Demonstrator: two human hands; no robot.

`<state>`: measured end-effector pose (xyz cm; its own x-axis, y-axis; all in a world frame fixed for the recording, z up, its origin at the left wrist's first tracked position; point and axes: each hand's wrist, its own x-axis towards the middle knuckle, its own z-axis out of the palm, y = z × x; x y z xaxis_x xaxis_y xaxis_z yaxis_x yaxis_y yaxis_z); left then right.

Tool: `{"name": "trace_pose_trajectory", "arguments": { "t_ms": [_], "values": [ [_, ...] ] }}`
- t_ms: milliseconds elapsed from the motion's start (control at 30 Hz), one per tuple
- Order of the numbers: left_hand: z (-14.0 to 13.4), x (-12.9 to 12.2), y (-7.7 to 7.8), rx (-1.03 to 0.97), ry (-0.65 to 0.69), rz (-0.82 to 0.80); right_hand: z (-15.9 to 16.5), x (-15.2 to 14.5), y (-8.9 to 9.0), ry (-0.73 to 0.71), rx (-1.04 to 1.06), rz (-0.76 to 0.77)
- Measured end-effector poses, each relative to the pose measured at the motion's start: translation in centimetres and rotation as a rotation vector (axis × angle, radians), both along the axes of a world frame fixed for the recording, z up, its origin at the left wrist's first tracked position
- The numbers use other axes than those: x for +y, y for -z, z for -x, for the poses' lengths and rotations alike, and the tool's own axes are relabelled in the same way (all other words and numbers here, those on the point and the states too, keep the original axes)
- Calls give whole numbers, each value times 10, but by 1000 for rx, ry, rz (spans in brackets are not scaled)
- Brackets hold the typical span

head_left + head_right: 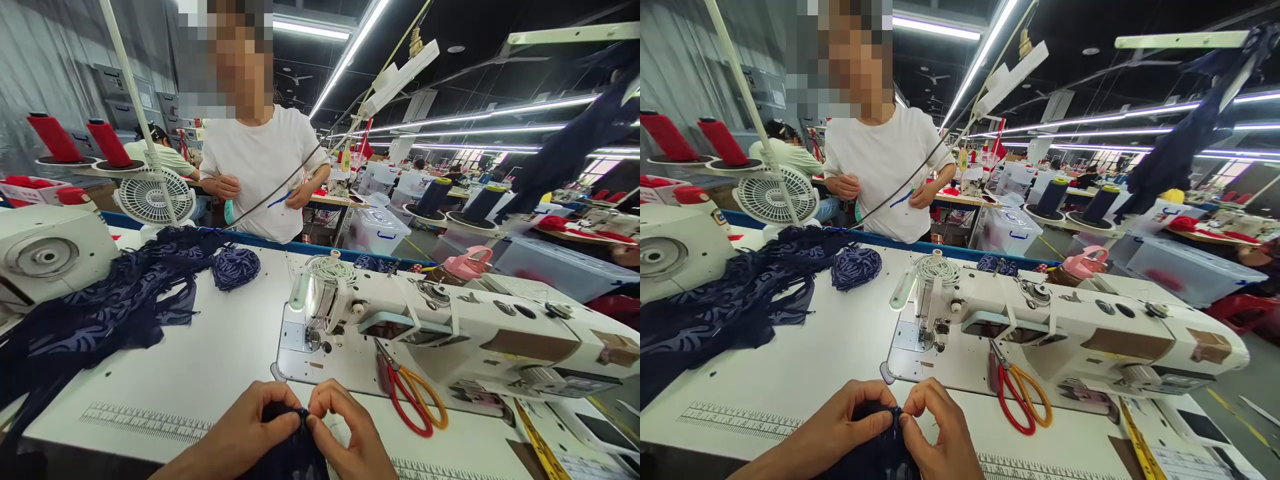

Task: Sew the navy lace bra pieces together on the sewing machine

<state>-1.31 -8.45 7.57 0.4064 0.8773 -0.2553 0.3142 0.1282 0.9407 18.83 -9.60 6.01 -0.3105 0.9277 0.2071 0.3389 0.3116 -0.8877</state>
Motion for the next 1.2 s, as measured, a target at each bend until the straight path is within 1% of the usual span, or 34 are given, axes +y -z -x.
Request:
{"name": "trace_pose_trajectory", "arguments": {
  "t_ms": [200, 367, 500, 633, 933, 1000, 1067, 1133, 1200],
  "values": [
    [-1, 0, 2, 1, -13, -10, -1, 0, 1, 2, 5, -1],
    [-3, -1, -2, 39, 9, -64, -2, 1, 2, 14, 8, 31],
    [-3, -1, -4, 57, 4, -95, 1, -2, 3, 77, -9, 134],
    [-4, -2, -2, 35, 17, -103, 5, -5, -1, 110, 60, 245],
    [-4, -6, 5, 29, 30, -146, 11, -6, -11, 108, 100, 305],
    [-5, -4, 8, 10, 26, -130, 11, -4, -13, 103, 80, 306],
    [-5, -4, 15, -39, 19, -116, 9, -3, -13, 82, 49, 291],
    [-2, -7, 25, -104, 19, -105, 7, -6, -6, 34, 23, 274],
    [6, -12, 37, -152, 31, -73, 10, -14, 6, -18, -11, 274]
  ]
}}
